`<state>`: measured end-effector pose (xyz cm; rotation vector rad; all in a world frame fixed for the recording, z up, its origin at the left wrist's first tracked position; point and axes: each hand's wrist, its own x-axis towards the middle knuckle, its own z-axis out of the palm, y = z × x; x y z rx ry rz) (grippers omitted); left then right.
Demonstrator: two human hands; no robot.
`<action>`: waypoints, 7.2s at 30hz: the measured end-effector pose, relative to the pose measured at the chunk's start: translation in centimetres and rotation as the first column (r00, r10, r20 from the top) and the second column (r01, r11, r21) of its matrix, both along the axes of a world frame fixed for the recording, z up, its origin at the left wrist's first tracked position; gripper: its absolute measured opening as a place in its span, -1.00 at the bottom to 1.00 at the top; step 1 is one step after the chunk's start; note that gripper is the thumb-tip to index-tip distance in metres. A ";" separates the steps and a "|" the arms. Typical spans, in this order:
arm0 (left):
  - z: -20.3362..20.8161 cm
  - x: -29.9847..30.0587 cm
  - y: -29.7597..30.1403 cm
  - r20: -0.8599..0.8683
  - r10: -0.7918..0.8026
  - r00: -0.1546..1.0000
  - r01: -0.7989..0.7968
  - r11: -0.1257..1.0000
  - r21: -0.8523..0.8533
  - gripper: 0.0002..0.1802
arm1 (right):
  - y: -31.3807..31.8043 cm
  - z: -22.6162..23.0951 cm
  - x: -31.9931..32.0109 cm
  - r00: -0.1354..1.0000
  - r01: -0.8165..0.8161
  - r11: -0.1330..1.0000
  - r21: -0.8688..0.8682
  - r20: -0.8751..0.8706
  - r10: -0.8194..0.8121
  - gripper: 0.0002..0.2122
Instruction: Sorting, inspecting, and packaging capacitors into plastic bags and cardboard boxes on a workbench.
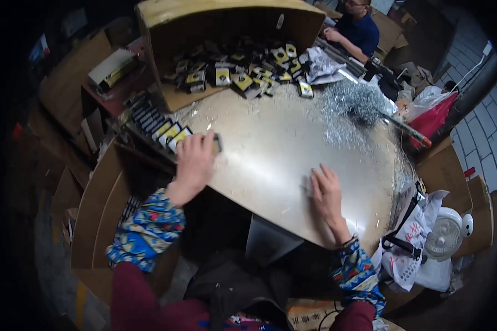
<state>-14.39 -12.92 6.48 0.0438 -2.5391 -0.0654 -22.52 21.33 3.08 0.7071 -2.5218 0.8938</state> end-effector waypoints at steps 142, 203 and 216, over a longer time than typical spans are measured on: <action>-3.9 1.3 -4.6 -0.219 -0.204 0.954 0.175 0.974 -0.146 -0.74 | 0.2 6.5 11.5 0.797 0.033 0.956 -0.293 0.585 0.151 -0.90; -3.1 9.2 12.7 0.097 -0.504 0.858 0.238 0.559 0.794 -0.16 | -4.5 3.9 13.3 0.866 0.120 0.900 -0.419 0.487 0.112 -0.84; -3.2 9.8 13.3 0.168 -0.412 0.895 0.100 0.553 0.827 -0.09 | -3.4 2.0 14.2 0.933 -0.018 0.914 -0.405 0.321 0.160 -0.85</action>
